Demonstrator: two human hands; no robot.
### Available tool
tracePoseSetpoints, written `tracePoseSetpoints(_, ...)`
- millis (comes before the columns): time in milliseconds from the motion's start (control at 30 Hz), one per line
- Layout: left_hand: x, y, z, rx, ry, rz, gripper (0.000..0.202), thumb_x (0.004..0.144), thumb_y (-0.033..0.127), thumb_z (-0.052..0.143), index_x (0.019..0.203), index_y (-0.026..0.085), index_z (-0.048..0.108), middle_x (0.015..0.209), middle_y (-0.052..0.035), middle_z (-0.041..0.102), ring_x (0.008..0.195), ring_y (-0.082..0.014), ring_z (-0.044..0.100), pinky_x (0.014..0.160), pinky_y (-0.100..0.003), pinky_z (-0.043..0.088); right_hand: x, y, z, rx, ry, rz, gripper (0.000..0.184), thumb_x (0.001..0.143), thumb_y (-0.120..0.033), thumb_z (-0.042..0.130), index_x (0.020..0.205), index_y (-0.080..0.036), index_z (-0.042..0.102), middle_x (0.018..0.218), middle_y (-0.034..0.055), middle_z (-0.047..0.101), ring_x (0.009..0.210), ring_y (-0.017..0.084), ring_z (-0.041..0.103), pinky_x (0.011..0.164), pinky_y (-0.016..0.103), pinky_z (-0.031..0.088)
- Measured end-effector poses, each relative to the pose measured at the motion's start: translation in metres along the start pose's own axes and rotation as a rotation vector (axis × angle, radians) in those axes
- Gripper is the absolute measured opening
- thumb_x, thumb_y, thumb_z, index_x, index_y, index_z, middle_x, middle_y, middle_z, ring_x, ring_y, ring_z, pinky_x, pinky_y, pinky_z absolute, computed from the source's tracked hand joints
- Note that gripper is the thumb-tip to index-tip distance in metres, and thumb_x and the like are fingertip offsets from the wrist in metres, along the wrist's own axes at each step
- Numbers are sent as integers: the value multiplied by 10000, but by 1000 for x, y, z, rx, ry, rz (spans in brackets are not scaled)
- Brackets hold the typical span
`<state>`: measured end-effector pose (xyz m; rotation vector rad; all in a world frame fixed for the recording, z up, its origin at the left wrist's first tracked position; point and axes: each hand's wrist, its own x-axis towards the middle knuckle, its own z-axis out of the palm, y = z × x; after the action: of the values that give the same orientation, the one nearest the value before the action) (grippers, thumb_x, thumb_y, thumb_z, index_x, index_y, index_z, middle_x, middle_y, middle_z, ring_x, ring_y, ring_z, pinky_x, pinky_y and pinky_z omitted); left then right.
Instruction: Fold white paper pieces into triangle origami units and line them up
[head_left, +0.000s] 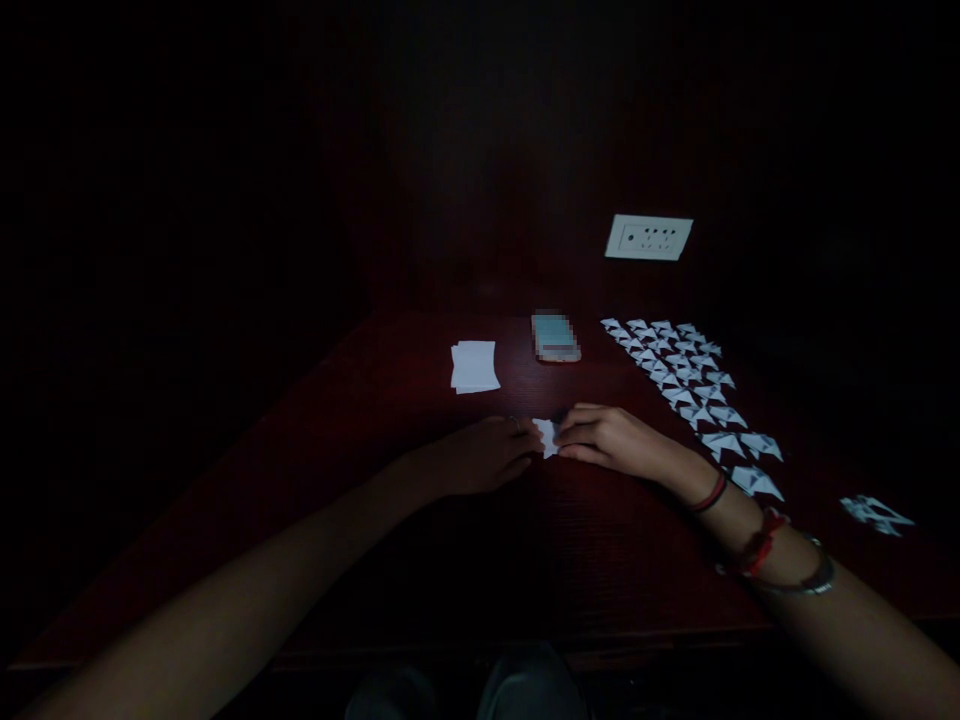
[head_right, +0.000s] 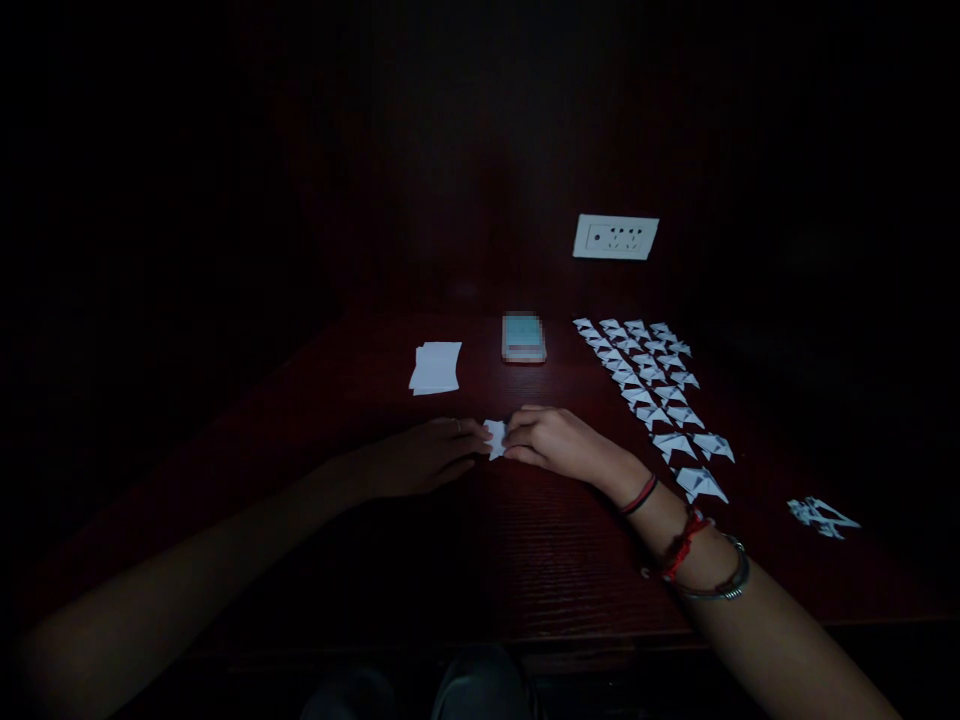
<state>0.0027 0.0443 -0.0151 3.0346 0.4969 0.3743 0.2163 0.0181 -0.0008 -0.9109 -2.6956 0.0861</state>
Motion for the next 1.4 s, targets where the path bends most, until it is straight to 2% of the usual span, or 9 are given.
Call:
tracePoseSetpoints(133, -1, -1, -2, -17, -10, 21, 232, 828, 174, 387, 1047, 149, 459, 1101, -73, 463, 1024, -148, 423, 870, -285, 324, -1, -2, -1, -27, -28, 3, 249, 826, -267, 381, 886, -151, 593, 843, 63, 570, 807, 139, 516, 743, 280, 403)
tracePoseSetpoints(300, -1, -1, -3, -6, 16, 48, 253, 835, 160, 372, 1073, 182, 456, 1115, -40, 479, 1076, -152, 385, 900, -314, 293, 1, 1, 5, 10, -9, 51, 241, 836, -247, 358, 881, -136, 567, 814, 58, 546, 740, 120, 510, 678, 242, 404)
tracePoseSetpoints(467, -1, 3, -7, -25, -19, 28, 264, 826, 154, 377, 1073, 177, 469, 1091, -45, 495, 990, -150, 457, 874, -298, 330, 7, 9, 12, 59, 20, 64, 211, 827, -228, 370, 789, -123, 549, 746, 46, 522, 675, 107, 479, 633, 224, 382)
tracePoseSetpoints(600, -2, 5, -8, -84, 0, -18, 317, 815, 140, 391, 1129, 166, 416, 1103, -49, 491, 978, -141, 467, 870, -271, 349, 11, 14, 15, 108, 19, 63, 186, 807, -200, 390, 718, -127, 536, 697, 31, 513, 627, 96, 457, 599, 213, 358)
tracePoseSetpoints(800, -3, -1, -5, -121, -4, 65, 356, 804, 102, 379, 1145, 194, 427, 1158, -26, 468, 1072, -139, 404, 931, -290, 310, 13, 19, 17, 175, 26, 102, 158, 778, -196, 423, 688, -130, 534, 684, 20, 532, 613, 87, 457, 583, 202, 340)
tracePoseSetpoints(933, -2, -5, -3, -167, 7, 77, 361, 797, 88, 381, 1138, 188, 446, 1144, -41, 473, 1048, -123, 428, 923, -275, 324, 13, 21, 19, 213, 42, 137, 145, 758, -210, 451, 678, -132, 544, 638, 3, 525, 586, 81, 447, 570, 195, 336)
tracePoseSetpoints(1067, -1, -6, -2, -164, 14, 75, 380, 778, 65, 392, 1131, 190, 458, 1133, -42, 476, 1035, -122, 433, 917, -269, 328, 10, 20, 18, 271, 74, 189, 142, 749, -240, 476, 746, -131, 569, 623, -8, 516, 564, 75, 437, 542, 185, 336)
tracePoseSetpoints(1267, -1, -8, 0, -138, 5, 65, 409, 751, 37, 408, 1121, 201, 466, 1115, -29, 486, 1019, -125, 440, 913, -276, 329, 4, 16, 11, 348, 67, 166, 160, 738, -248, 503, 828, -150, 592, 702, 4, 562, 630, 89, 476, 600, 205, 358)
tracePoseSetpoints(1400, 0, -8, 2, -119, 4, 53, 408, 753, 38, 410, 1123, 204, 461, 1113, -33, 484, 1021, -133, 441, 907, -286, 333, 5, 16, 14, 507, 68, 283, 142, 700, -199, 519, 829, -145, 546, 653, -14, 530, 582, 79, 460, 556, 198, 368)
